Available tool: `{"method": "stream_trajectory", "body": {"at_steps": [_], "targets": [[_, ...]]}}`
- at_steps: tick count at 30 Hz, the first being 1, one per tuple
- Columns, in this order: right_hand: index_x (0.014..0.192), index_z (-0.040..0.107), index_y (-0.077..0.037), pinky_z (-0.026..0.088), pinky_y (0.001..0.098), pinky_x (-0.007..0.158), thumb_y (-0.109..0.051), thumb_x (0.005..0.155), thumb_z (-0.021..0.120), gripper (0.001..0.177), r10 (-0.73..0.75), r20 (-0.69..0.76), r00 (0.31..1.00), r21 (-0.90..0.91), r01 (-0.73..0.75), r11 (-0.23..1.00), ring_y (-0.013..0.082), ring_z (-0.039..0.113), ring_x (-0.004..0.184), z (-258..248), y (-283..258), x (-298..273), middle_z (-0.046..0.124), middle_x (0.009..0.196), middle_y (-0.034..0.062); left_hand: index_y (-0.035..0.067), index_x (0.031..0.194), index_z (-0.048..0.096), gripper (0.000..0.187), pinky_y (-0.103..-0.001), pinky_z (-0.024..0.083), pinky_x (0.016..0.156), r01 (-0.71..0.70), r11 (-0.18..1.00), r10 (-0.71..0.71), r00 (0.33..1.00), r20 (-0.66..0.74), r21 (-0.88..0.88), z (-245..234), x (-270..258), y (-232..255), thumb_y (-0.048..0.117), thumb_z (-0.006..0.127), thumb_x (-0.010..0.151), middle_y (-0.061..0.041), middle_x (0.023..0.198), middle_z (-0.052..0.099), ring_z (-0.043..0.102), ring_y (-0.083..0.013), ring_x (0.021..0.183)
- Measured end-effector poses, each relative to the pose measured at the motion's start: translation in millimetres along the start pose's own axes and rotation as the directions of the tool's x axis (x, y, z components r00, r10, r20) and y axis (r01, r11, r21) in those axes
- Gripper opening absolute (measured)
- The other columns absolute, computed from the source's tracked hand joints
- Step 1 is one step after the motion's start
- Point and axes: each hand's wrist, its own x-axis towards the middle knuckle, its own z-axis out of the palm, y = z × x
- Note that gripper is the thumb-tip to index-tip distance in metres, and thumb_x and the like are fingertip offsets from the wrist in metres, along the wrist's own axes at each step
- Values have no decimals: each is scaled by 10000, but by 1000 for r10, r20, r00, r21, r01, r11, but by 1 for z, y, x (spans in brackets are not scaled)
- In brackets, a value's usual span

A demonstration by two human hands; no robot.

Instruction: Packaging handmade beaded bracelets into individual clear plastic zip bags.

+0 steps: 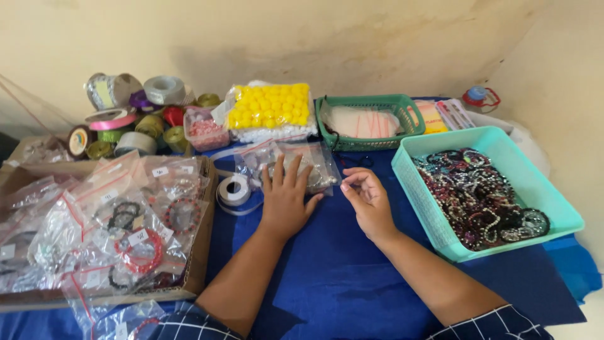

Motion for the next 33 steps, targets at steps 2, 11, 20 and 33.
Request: {"method": "stream_trajectory", "body": {"at_steps": [2,11,20,33], "targets": [[1072,613,-33,502,266,908,-11,973,678,121,0,55,999,-59,3,998,107,583,1060,3,-23,10,555,1315,76,110,1373,596,652,-693,167,1165,-12,1000,12,1000,8,-1,-2,0,1,478,718,849,-146,1549,433,297,-444,1475],[1028,727,-45,576,287,826,-123,894,755,158,135,210,968,-609,21,793,127,707,914,-18,-66,124,739,1001,53,109,1354,603,614,-701,169,1139,12,1000,-12,999,31,-5,4,1,-3,456,708,858,-144,1535,435,287,-457,1459],[899,794,-68,571,431,802,-237,740,812,232,245,78,966,-966,13,256,340,718,871,-112,64,250,742,947,191,101,1328,614,572,-706,161,1137,23,1000,-22,999,49,-18,4,4,-2,430,695,867,-133,1527,444,286,-443,1458],[802,789,-60,614,455,673,-222,682,851,210,566,-139,813,-928,-306,211,313,726,633,-92,53,252,741,738,188,101,1302,633,538,-705,144,1144,20,999,-19,998,55,-28,3,6,-1,431,687,880,-132,1502,468,283,-430,1467]]}}
